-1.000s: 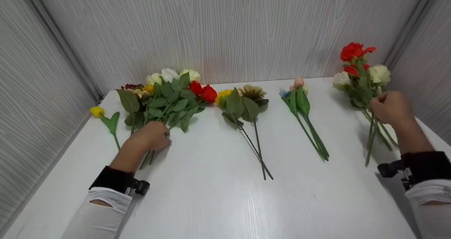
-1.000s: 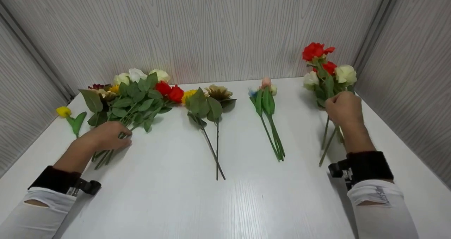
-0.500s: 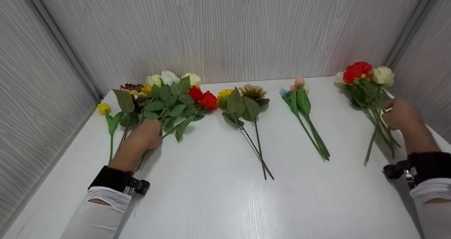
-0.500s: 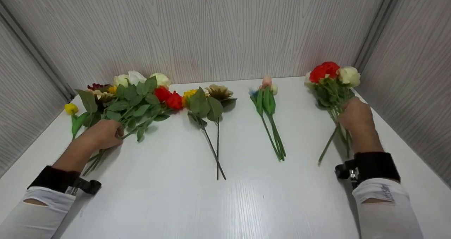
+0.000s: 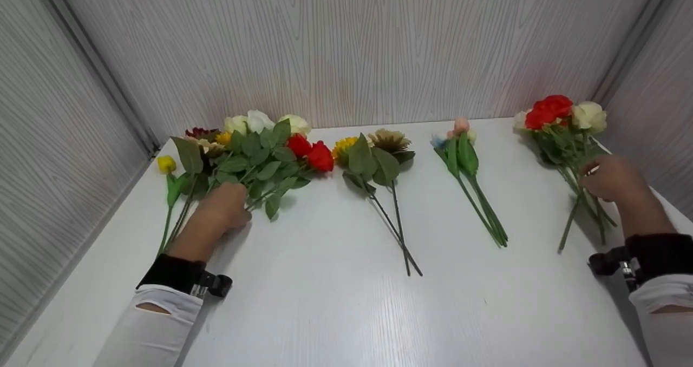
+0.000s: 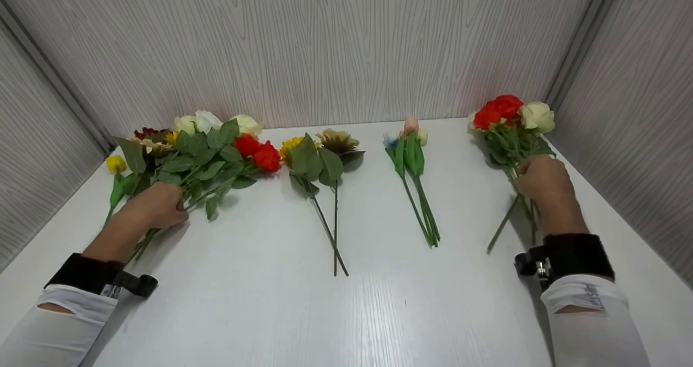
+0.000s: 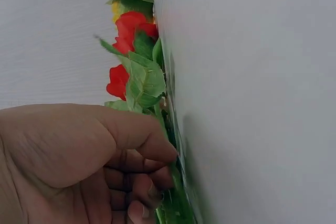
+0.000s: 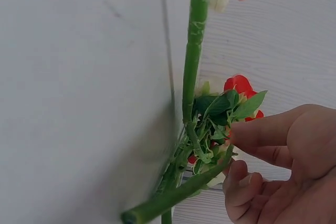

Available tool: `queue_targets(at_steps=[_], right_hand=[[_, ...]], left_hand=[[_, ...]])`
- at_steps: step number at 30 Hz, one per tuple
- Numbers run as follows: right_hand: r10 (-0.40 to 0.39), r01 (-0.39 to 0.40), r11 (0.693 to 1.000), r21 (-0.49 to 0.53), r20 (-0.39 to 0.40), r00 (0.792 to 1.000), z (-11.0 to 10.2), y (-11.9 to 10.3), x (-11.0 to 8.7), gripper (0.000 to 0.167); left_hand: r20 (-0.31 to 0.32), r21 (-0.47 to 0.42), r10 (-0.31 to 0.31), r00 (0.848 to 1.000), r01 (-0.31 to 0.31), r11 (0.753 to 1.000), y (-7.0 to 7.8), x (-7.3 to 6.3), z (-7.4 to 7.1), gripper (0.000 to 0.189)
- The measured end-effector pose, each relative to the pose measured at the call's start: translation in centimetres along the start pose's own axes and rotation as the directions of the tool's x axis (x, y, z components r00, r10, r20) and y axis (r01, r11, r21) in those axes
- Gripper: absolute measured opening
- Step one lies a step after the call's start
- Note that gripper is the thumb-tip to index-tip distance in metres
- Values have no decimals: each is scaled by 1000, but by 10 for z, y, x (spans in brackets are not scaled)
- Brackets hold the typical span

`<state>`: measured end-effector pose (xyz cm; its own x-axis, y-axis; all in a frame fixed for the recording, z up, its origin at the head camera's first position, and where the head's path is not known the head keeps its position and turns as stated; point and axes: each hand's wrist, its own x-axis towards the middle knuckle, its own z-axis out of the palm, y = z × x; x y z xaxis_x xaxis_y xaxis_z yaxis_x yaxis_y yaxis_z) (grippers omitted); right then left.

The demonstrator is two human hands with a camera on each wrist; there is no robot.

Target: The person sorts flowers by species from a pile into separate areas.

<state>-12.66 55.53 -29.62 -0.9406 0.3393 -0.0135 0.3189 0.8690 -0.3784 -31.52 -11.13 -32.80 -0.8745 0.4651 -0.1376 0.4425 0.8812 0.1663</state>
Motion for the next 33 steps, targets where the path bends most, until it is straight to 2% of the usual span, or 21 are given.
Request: queue_targets(at_steps=[10,14,17,23,28,33], right_hand=[[15,-15,1000,-7,16,1000,-1,-5,-1,47],[8,-8,1000,-17,4,1000,-2,-8,-2,48],[-5,5,1000,-25,-19,1000,-2,-10,-3,47],[-15,11,998,-54,-74,997,-4,-15,-6,50],[-9,2,996,-90,-86,996,-6,-23,-7,53],[8,-14,999,-49,-117,993,-7,-33,-7,52]], left_hand=[[-104,-45,-4,995,-1,999,-1,7,1,26],[-170,-129,-36,985,13,991,-3,8,1,25],[-234,-199,-71,970,24,980,-2,7,1,20],[-352,-291,-133,927,27,956,8,5,-2,22],[-389,-310,-119,913,-8,951,18,3,-5,17],[-441,-313,-97,892,-51,949,31,-2,-8,15]])
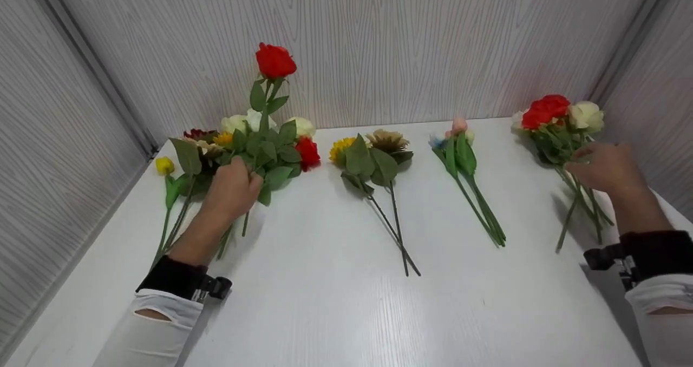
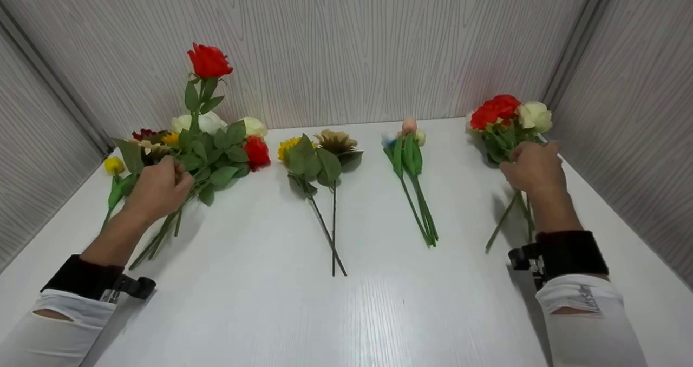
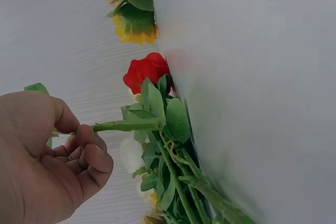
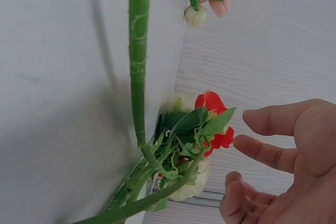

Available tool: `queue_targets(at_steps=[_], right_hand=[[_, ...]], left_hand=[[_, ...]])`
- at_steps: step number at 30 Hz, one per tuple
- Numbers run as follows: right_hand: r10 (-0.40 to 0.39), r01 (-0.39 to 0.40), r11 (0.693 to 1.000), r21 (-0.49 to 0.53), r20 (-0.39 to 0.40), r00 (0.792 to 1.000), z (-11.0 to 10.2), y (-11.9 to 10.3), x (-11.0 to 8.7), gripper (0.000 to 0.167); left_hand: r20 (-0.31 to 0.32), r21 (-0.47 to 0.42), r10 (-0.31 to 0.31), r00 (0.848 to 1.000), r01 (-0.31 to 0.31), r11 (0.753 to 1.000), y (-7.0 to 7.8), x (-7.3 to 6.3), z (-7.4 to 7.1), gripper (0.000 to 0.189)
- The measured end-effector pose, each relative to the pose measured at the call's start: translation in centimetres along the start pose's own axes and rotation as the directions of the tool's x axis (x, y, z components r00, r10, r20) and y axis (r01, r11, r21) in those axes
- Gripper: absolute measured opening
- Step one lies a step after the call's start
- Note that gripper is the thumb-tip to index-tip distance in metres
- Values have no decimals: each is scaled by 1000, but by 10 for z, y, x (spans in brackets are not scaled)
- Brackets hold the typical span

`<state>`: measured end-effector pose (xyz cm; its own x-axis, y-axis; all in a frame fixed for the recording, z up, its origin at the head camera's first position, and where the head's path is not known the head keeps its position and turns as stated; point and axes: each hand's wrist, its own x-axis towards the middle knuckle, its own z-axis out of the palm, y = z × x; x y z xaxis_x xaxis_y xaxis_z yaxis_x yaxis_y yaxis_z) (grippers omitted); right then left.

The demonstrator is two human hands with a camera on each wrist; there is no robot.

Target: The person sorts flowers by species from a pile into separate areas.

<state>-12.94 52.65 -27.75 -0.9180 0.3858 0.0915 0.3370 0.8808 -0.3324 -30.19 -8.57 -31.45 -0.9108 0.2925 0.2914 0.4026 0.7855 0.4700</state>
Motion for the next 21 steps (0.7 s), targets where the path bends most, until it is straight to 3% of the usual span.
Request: queue_targets(at_steps=[4,8,14,21], right_hand=[[-14,18,997,69,-57,998,0,-10,-2,52],[-28,43,991,127,-115,993,-1,-26,-6,52],[12,29,974,223,-180,984,-3,-54,-11,51],[-8,78,929,361,-190,982,-2,-81,-21,45]], left_hand=[[-2,-25,25,1000,-25,999,12,-4,-1,16],[38,-45,48,998,-47,998,24,-9,-2,16],[77,-86,72,994,-65,994,41,-13,-4,16],[139,-162,118,983,-95,982,62,-24,-5,19]])
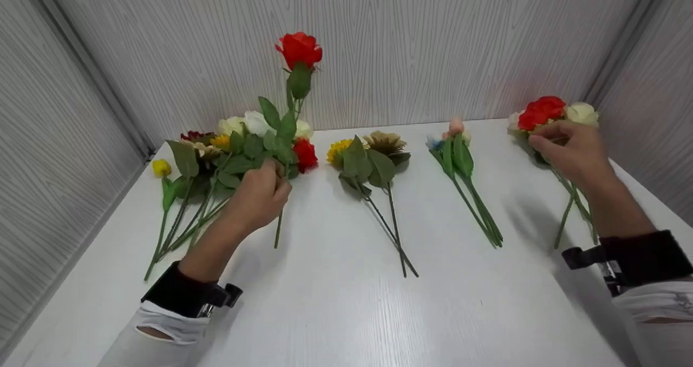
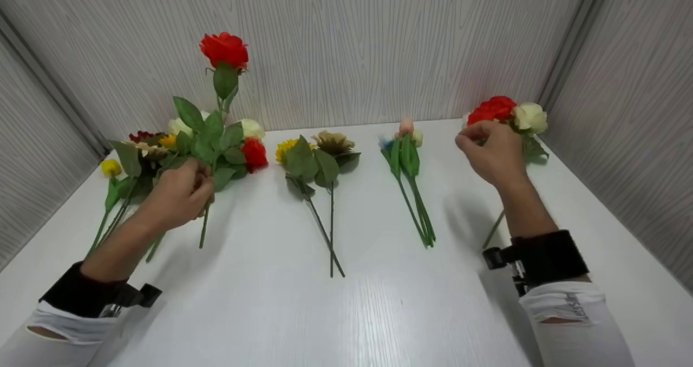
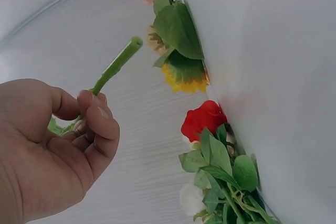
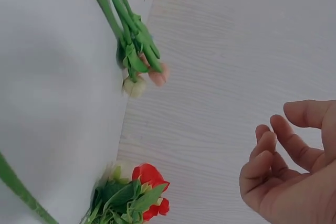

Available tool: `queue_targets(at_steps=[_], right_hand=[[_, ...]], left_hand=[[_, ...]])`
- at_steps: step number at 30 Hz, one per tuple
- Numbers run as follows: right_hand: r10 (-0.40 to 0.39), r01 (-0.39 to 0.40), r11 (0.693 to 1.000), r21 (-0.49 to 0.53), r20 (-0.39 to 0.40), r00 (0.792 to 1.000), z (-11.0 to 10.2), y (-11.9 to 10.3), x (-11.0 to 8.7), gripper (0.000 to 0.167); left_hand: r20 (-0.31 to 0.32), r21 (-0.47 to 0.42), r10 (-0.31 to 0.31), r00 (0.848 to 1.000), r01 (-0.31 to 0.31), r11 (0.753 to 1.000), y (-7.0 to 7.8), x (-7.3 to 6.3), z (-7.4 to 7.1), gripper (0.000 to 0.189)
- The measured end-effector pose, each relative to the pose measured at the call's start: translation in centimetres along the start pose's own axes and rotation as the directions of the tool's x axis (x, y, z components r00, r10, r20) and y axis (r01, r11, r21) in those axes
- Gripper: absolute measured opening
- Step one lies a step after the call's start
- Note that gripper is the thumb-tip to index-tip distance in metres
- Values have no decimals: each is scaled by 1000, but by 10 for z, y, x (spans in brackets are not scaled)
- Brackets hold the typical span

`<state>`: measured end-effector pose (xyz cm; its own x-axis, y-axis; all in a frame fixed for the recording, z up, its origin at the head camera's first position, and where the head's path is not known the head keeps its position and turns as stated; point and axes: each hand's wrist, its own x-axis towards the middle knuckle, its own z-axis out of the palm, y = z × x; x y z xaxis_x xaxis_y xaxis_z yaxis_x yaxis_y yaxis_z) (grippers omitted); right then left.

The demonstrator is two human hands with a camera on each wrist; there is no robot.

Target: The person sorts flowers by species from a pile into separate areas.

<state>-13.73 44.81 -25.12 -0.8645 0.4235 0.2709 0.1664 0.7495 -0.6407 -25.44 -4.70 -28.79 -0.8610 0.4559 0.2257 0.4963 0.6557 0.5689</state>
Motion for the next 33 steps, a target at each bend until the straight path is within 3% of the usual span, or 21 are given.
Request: queue_targets(at_steps=[7,11,16,20,26,30,33], right_hand=[[-108,97,983,154,60,992,10,-14,-10,35],[-193,179,970,163,74,978,19,-23,-14,28],[-301,279,947,159,139,943,31,-37,-23,21],[-384,360,921,145,201,901,41,-50,-34,15],[-445,424,895,135,316,838,59,-69,-54,10],[-498,459,866,197,393,773,71,-79,-67,7],[-531,480,846,233,452,717,80,-85,-78,6]], left_hand=[[106,-158,82,991,-65,985,21,-9,6,23],[183,-286,143,973,-87,954,30,-14,12,23],[248,-399,220,943,-107,910,39,-19,21,17],[280,-435,260,924,-119,893,45,-24,28,15],[330,-477,300,895,-116,871,53,-30,39,13],[358,-539,339,870,-104,836,59,-36,46,10],[365,-575,355,861,-91,813,63,-40,49,9]])
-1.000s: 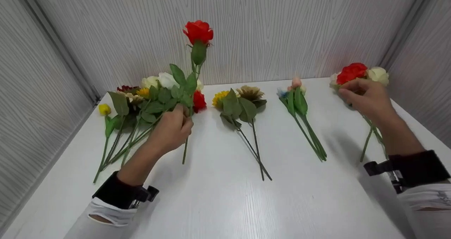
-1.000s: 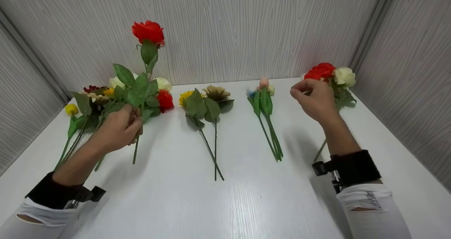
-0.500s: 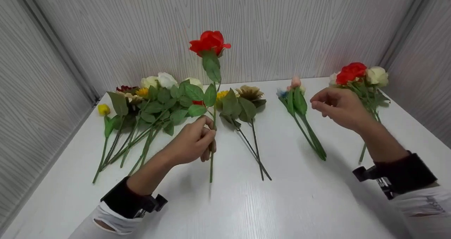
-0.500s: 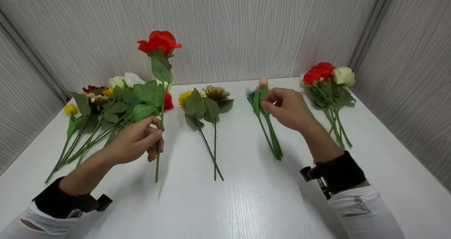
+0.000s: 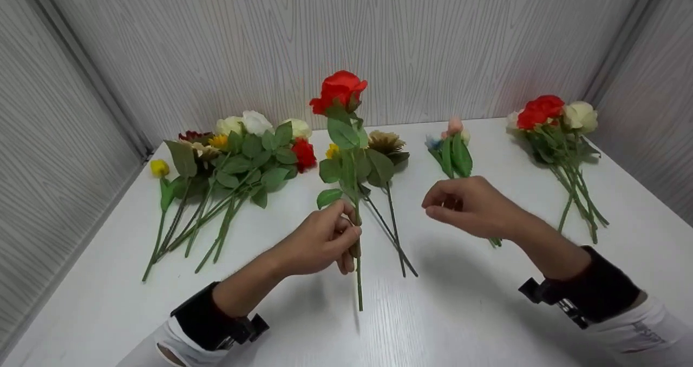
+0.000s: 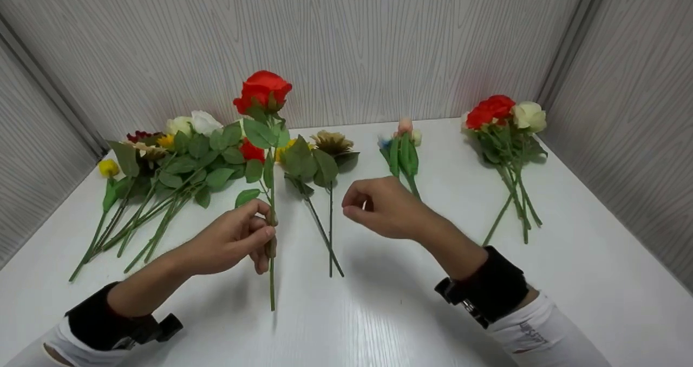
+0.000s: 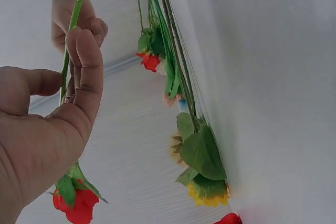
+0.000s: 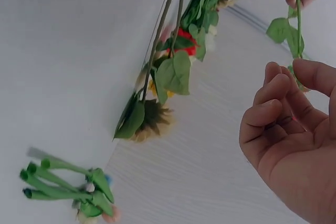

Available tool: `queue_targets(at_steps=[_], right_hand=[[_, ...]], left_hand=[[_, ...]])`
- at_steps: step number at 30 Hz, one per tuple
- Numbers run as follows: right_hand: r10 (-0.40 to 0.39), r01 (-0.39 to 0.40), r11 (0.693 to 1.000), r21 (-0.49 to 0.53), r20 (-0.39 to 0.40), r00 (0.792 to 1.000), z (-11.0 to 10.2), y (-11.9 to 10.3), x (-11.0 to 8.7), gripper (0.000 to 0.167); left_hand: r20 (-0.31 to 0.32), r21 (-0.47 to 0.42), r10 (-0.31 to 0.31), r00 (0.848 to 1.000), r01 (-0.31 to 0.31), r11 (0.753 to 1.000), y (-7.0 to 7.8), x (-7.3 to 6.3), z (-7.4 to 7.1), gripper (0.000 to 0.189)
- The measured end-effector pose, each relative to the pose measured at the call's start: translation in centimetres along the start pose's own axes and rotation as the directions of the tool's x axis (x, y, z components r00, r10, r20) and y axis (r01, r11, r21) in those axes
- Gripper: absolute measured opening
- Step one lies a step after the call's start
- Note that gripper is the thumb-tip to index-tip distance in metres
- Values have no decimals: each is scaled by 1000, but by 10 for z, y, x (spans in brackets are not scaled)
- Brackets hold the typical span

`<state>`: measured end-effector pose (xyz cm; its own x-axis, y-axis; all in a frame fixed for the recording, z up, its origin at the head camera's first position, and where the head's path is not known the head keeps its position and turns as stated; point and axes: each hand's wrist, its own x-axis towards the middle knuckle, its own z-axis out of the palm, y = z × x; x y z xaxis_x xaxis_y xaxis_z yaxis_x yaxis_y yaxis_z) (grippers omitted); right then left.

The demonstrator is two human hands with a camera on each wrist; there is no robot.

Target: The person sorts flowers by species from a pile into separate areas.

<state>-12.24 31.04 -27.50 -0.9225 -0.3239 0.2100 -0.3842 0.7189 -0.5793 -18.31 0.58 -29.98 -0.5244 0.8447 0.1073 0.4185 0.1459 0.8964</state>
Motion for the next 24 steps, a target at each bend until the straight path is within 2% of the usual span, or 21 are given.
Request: queue_targets(at_steps=[6,12,15,21,24], right_hand=[[-59,56,998,26,138,989,23,-19,-2,8],[-105,83,992,99,242,965,39,-36,-8,14],[-117,82,987,136,282,952,47,-42,-11,17],[-195,141,969,203,280,940,54,-50,-15,15],[-230,164,955,248,266,936,55,-52,-17,13]], left_hand=[[-6,-62,44,999,-44,997,5,-1,10,8],[-26,-47,114,993,-115,992,6,-1,15,8],[-24,-68,152,988,-153,986,6,-1,17,9],[9,-93,280,960,-278,956,3,-1,18,11],[21,-96,317,948,-313,945,1,-1,18,11]])
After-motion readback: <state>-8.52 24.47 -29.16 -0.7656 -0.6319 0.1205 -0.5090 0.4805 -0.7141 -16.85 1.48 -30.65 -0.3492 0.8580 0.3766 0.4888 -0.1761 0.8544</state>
